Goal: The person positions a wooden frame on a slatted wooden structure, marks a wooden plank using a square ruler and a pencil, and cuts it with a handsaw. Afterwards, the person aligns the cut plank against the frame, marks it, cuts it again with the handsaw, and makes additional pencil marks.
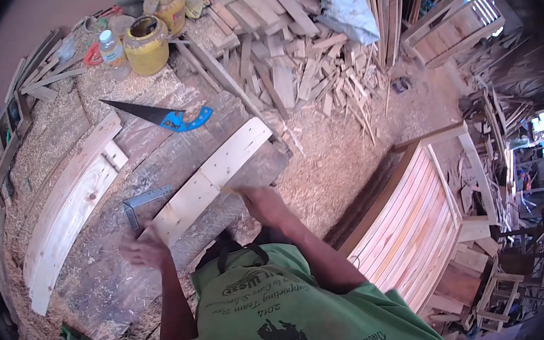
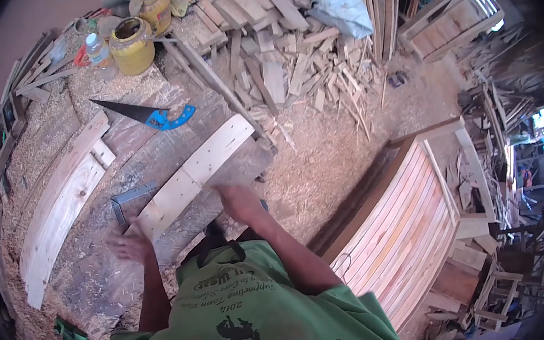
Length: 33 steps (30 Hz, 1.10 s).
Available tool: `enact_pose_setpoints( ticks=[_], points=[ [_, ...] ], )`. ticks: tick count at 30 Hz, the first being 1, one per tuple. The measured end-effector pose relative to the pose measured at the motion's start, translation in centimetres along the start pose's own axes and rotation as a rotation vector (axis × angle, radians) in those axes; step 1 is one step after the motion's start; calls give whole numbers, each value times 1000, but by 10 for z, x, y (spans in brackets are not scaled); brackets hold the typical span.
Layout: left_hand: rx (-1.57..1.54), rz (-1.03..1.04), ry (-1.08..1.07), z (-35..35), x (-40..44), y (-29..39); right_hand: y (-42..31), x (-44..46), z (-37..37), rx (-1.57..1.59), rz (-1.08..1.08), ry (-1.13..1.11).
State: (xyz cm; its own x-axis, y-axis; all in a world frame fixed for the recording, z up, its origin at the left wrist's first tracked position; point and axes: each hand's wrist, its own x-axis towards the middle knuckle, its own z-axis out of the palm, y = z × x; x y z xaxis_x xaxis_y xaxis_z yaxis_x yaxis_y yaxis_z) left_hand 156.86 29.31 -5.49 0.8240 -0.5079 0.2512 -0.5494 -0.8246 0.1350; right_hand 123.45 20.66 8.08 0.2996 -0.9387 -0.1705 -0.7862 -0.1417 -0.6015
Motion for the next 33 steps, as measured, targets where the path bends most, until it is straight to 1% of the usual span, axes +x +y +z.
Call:
enact_pose_setpoints(
  ticks=[1,3,5,7,8,10,11,12,13,14,16,18,19,20,22,23,24,25,26,27,30,32,33],
  points=[
    [-208,254,-204,-51,1,21,15,-12,13,37,2,-34],
    [-365,597,-452,-69,4,21,27,-34,24,40,7,-91],
    [-255,766,-555,-54,7,4,28,-50,28,65,17,-130],
    [-172,671,-645,-76,28,-7,30,-63,24,89,42,-146],
    [-137,619,-695,-82,33,-10,35,-70,25,127,47,-113],
    [-97,561,-524,-43,54,-66,45,-84,26,199,64,-52],
    [-87,466,-485,-35,67,-89,50,-92,25,204,88,-40],
    [-100,430,-421,-31,81,-112,54,-100,23,208,114,-30],
    [125,468,-104,6,84,-139,55,-107,22,210,143,-24],
    [22,378,145,4,89,-136,57,-112,21,200,182,-44],
    [-115,368,90,-7,92,-111,60,-120,17,173,261,-79],
    [-199,354,-320,-30,91,-54,58,-124,12,211,254,-102],
    [-160,339,-246,-35,83,-26,55,-124,7,229,248,-102],
    [-172,290,-280,-19,80,-19,49,-123,-3,200,286,-179],
    [-219,187,-324,24,83,-10,43,-119,-12,262,348,-180],
    [-308,150,-400,31,85,-6,48,-119,-13,256,335,-145],
    [-290,152,-349,36,84,-5,52,-119,-14,255,325,-118],
    [-262,153,-300,40,81,-7,41,-116,-24,320,386,-99],
    [-229,151,-253,37,80,-4,42,-113,-28,347,399,-81],
    [-213,50,-383,35,89,-1,44,-112,-30,376,416,-70],
    [-492,2,-436,39,96,-3,44,-112,-43,435,450,-78],
    [-799,225,-281,39,85,4,50,-109,-41,480,474,-80],
    [-774,293,-352,12,79,26,52,-104,-40,462,507,-96]
  ],
)
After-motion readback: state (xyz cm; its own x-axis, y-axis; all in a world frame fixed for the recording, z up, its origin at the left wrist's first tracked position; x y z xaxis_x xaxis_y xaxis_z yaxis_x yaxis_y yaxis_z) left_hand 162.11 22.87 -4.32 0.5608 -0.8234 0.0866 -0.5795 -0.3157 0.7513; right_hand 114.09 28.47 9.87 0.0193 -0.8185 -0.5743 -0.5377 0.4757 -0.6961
